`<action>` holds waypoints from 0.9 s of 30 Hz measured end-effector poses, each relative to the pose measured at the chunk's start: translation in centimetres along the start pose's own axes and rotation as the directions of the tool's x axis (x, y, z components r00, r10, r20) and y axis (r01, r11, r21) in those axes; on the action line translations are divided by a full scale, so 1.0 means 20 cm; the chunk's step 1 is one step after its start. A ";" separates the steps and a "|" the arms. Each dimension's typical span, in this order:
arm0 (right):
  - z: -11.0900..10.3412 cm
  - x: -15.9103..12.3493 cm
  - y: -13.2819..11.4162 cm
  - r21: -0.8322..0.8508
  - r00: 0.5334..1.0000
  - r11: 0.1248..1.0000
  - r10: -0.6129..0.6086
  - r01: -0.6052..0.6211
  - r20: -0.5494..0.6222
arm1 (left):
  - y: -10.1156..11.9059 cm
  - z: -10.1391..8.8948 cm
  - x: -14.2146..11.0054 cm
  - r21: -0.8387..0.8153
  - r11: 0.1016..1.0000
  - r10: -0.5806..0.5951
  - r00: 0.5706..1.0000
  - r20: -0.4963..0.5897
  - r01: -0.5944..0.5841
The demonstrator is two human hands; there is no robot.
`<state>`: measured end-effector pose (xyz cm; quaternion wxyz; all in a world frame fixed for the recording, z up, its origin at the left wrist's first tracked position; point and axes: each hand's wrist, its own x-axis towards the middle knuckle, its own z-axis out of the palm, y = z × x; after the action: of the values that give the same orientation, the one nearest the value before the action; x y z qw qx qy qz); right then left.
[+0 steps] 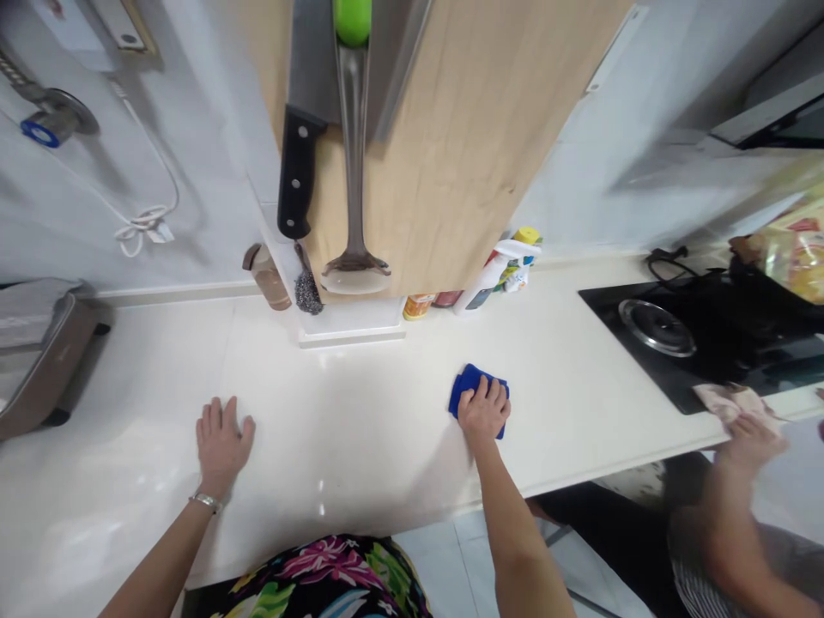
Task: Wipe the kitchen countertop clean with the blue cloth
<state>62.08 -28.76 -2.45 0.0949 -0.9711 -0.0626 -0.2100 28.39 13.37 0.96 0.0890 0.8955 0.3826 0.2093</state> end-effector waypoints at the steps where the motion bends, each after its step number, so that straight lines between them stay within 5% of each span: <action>1: 0.02 0.04 -0.02 0.005 1.000 1.000 -0.005 0.005 0.004 | 0.00 0.00 0.00 0.006 1.000 -0.001 1.000 -0.002 0.001; 15: 0.23 0.49 -0.09 0.025 0.974 0.988 -0.154 0.152 0.164 | 0.00 -0.01 0.02 0.030 0.999 -0.012 1.000 0.013 0.012; 27: 0.37 0.73 -0.13 0.061 0.957 0.981 -0.194 0.185 0.214 | 0.00 -0.03 0.02 0.055 0.998 -0.038 0.998 0.055 0.035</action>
<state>77.81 -23.46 -2.47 0.0864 -0.9757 -0.1696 -0.1085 28.46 13.67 1.72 0.0795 0.8960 0.4016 0.1719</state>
